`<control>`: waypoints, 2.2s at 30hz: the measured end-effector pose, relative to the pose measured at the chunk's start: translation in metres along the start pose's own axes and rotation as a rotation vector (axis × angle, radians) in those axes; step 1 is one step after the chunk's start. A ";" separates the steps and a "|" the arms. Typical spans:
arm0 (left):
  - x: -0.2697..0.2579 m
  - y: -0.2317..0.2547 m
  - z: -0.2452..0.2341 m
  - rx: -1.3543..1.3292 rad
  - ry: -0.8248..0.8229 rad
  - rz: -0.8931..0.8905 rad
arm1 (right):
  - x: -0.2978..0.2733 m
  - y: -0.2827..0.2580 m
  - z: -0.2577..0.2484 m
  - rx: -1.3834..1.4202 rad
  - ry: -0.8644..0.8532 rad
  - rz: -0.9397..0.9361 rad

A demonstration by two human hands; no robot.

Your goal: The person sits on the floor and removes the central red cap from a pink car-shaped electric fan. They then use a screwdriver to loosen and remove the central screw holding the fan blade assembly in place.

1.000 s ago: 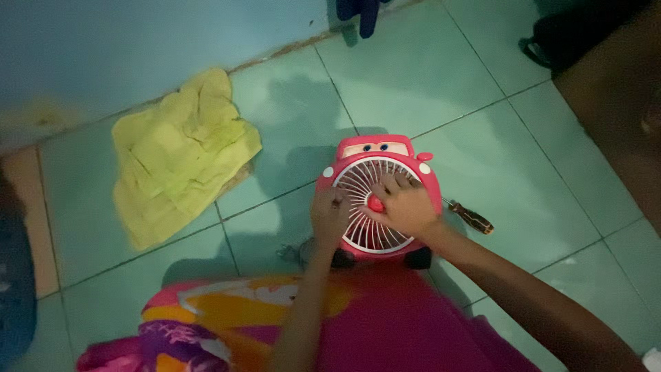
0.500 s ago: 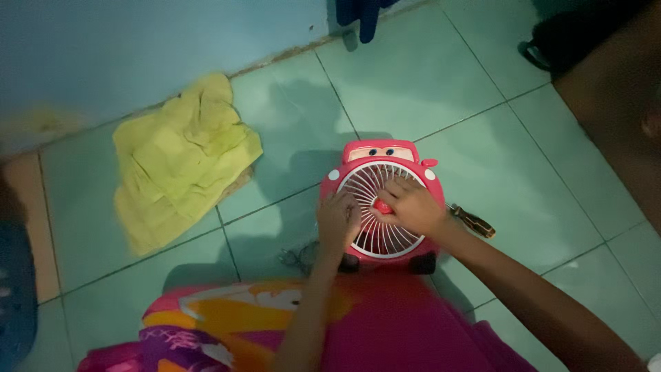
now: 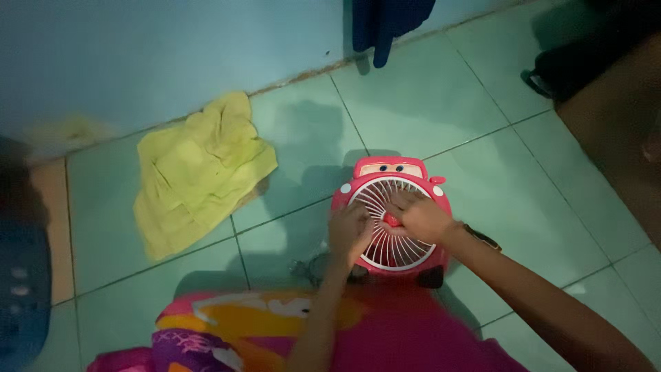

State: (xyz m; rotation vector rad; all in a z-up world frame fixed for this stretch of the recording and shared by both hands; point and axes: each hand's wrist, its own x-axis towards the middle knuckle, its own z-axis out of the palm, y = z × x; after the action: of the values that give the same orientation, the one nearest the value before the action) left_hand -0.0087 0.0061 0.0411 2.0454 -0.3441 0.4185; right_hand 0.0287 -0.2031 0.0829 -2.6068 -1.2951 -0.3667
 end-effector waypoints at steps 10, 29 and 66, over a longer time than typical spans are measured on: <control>0.004 -0.005 0.002 -0.050 -0.064 -0.186 | 0.007 0.001 -0.013 -0.097 0.037 -0.013; 0.001 -0.013 0.003 0.038 -0.083 -0.105 | -0.009 -0.024 0.011 -0.054 0.070 0.305; 0.008 -0.017 0.006 -0.070 -0.085 -0.021 | -0.009 -0.006 0.006 -0.094 -0.030 0.113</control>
State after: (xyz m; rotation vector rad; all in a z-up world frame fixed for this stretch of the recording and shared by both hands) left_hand 0.0065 0.0087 0.0292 2.0001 -0.3834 0.3031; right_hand 0.0194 -0.2046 0.0747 -2.7595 -1.1599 -0.3788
